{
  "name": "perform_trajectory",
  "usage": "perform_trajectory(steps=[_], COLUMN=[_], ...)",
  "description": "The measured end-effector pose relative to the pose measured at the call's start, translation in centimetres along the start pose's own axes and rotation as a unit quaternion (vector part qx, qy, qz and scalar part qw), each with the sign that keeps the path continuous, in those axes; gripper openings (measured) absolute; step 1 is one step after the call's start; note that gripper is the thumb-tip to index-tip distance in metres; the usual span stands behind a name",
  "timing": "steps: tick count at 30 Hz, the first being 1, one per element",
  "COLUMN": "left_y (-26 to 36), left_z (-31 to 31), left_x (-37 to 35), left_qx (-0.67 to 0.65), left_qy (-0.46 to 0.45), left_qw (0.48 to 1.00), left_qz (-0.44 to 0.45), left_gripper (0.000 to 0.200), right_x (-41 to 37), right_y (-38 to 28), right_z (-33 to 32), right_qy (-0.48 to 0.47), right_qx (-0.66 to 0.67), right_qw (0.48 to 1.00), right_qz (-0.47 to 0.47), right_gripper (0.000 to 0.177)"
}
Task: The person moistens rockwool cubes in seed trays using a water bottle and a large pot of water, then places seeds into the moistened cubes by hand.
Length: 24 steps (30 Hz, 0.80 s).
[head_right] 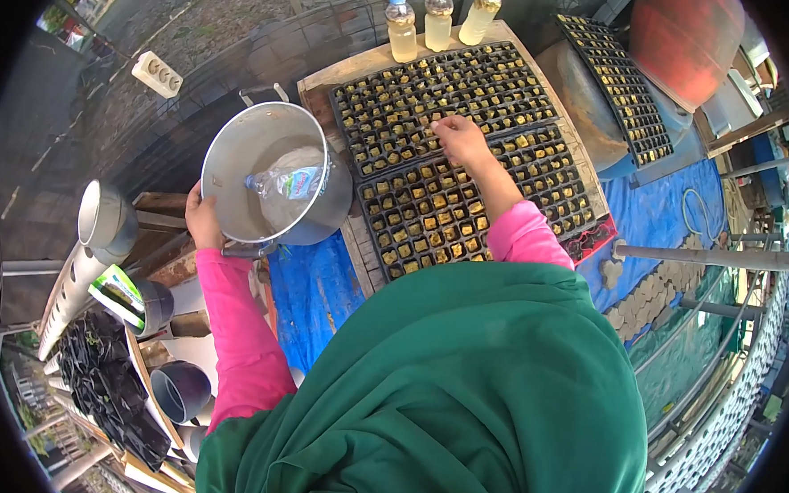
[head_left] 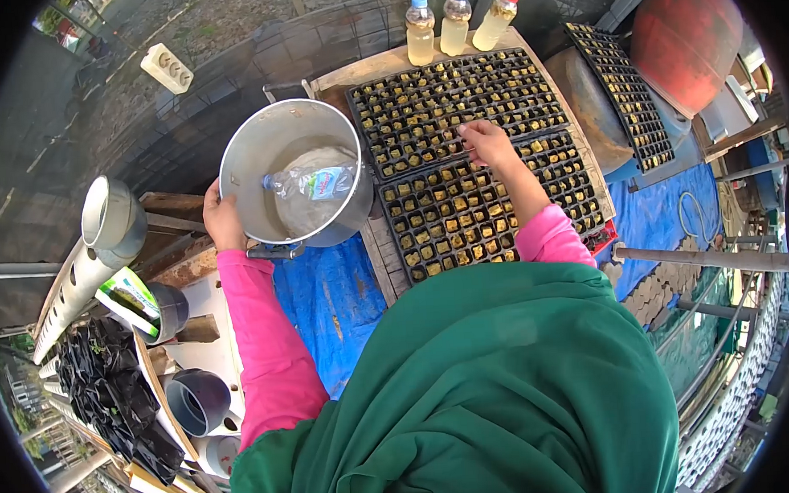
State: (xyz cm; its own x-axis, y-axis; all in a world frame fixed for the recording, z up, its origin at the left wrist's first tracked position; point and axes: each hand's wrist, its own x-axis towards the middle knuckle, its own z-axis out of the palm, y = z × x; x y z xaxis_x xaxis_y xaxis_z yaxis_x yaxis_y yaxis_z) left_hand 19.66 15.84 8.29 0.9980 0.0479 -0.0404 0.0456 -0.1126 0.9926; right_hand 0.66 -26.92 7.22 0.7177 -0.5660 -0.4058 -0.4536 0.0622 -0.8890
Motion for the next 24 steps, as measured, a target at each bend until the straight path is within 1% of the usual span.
perform_trajectory(steps=[2,4,6,7,8,10,11,13,14,16,17,18,20,22,24], left_y=[0.3,-0.3,-0.7,-1.0,-1.2,-1.5,-1.5,-1.2,-0.9,-0.5,-0.6,-0.5,-0.4,-0.2,0.0], left_z=[0.0,-0.5,-0.8,-1.1,-1.3,-1.6,-2.0,-1.8,-1.8,-1.8,-1.9,-2.0,-2.1,-2.1,-2.1], left_x=[-0.1,0.4,0.9,1.0,1.2,1.6,1.7,1.5,1.3,1.0,1.1,1.0,1.0,0.8,0.7], left_qx=[-0.031,-0.020,-0.014,-0.014,-0.022,-0.031,-0.013,0.003,0.003,0.017,0.026,0.028,0.026,0.027,0.027], left_qy=[-0.003,-0.015,-0.014,-0.021,-0.024,-0.029,-0.031,-0.032,-0.032,-0.036,-0.029,-0.026,-0.026,-0.025,-0.027], left_qw=[0.999,1.000,1.000,1.000,0.999,0.999,0.999,0.999,0.999,0.999,0.999,0.999,0.999,0.999,0.999], left_qz=[-0.004,-0.004,-0.016,-0.014,-0.018,-0.020,-0.019,-0.019,-0.018,-0.010,-0.012,-0.011,-0.020,-0.024,-0.022], left_gripper=[0.038,0.039,0.040,0.040,0.041,0.043,0.044,0.045,0.045,0.045,0.045,0.045,0.045,0.044,0.044], right_x=[0.6,-1.0,0.5,0.9,2.2,5.8,7.5,10.7,11.9,13.3,13.6,14.5,16.2,17.5,18.7], right_y=[2.6,3.1,6.1,6.6,8.1,10.4,11.3,11.8,11.8,10.8,10.4,10.8,11.4,12.0,12.7], right_z=[-5.6,-9.9,-14.6,-16.2,-18.1,-21.6,-22.6,-24.4,-25.1,-25.3,-25.2,-25.4,-25.8,-26.4,-27.1], right_qy=[0.046,0.111,0.143,0.177,0.218,0.245,0.246,0.306,0.306,0.337,0.331,0.328,0.326,0.304,0.238], right_qx=[-0.026,-0.040,-0.020,-0.035,-0.043,-0.075,-0.072,-0.164,-0.163,-0.310,-0.289,-0.288,-0.346,-0.337,-0.271], right_qw=[0.998,0.992,0.988,0.981,0.973,0.965,0.965,0.938,0.938,0.888,0.898,0.899,0.879,0.891,0.932], right_qz=[0.018,0.047,0.053,0.067,0.067,0.049,0.051,-0.001,-0.001,-0.035,-0.033,-0.034,-0.037,-0.028,0.022], right_gripper=[0.027,0.024,0.021,0.022,0.025,0.025,0.025,0.025,0.025,0.029,0.025,0.025,0.024,0.026,0.026])
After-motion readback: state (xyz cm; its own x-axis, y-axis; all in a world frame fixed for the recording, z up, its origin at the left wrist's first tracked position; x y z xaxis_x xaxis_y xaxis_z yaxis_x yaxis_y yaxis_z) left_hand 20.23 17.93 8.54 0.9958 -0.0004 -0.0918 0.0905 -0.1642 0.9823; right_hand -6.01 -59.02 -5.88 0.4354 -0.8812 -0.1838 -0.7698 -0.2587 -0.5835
